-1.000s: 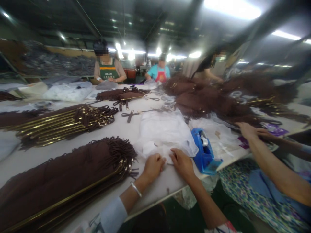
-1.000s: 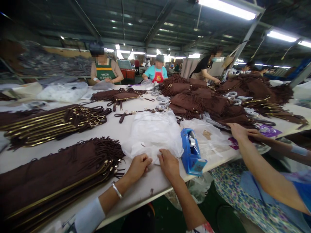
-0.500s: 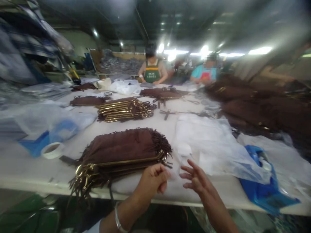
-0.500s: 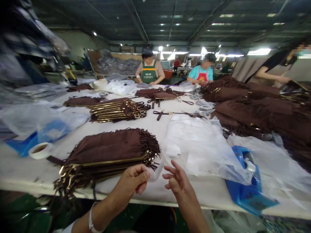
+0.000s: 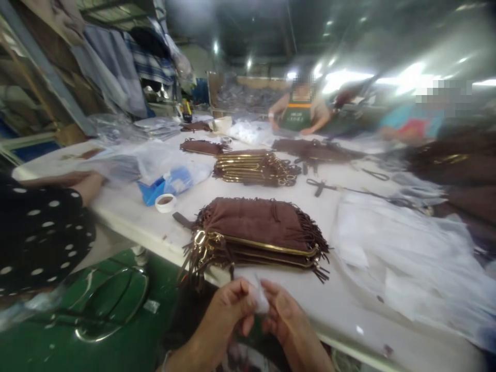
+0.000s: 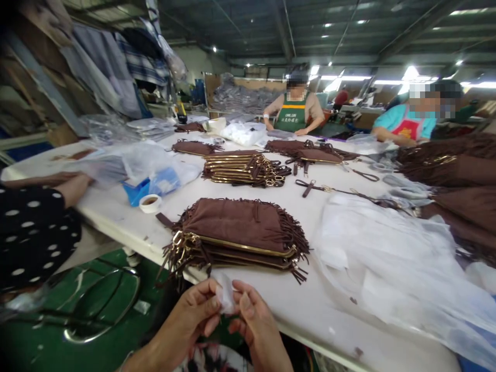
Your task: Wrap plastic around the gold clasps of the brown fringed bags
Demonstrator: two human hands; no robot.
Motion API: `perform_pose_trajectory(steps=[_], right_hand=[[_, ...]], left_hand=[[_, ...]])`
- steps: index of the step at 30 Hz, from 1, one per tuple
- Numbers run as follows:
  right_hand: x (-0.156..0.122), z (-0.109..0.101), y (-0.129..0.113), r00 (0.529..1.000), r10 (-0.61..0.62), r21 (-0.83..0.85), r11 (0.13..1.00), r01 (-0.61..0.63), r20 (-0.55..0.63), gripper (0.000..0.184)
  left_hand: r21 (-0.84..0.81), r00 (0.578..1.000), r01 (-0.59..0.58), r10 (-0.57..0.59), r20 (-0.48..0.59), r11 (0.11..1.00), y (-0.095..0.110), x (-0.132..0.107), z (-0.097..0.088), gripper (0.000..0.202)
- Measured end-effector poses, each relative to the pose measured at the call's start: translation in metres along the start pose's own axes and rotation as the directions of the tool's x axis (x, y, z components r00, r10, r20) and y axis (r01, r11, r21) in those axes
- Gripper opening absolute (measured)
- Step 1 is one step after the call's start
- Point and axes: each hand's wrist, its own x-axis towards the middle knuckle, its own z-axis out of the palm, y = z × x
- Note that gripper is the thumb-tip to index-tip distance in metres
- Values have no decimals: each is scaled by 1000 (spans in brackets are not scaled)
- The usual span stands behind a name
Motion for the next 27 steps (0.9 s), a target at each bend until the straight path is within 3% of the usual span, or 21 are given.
perform_pose_trajectory(steps=[2,4,11,15,18,20,22,24,27], right_hand=[[1,16,6,993,29,42,999,-34,118,38],[2,30,7,990,47,88,994,-59,129,30],[9,57,15,1000,27,117,993,-27,1,55],[17,56,25,976,-87,-67,995,75,-198,57],[21,57,29,959,-162,-307,948,85,-235,53],[23,61,30,963,-171,-419,905,70,-209,47],[23,66,31,968,-171,-488,870,62,-182,44],[24,72,32,978,-154,-541,839,53,-142,42],[26,77,33,990,-129,-657,752,59,-58,39]], left_hand=[[9,1000,3,-3,-1,1000,4,-9,-6,28],[23,1000,15,-14,-20,1000,7,-17,-12,30],[52,987,75,-67,-146,996,13,-29,-39,32],[-167,966,64,-103,-237,984,0,-32,-54,35],[-311,928,169,-258,-270,935,-12,-35,-64,36],[-226,919,187,-251,-303,956,-12,-37,-71,36],[-5,945,66,-64,-322,998,-3,-37,-78,43],[217,958,-79,134,-252,973,12,-36,-84,45],[324,985,-86,129,-114,942,30,-34,-90,30]])
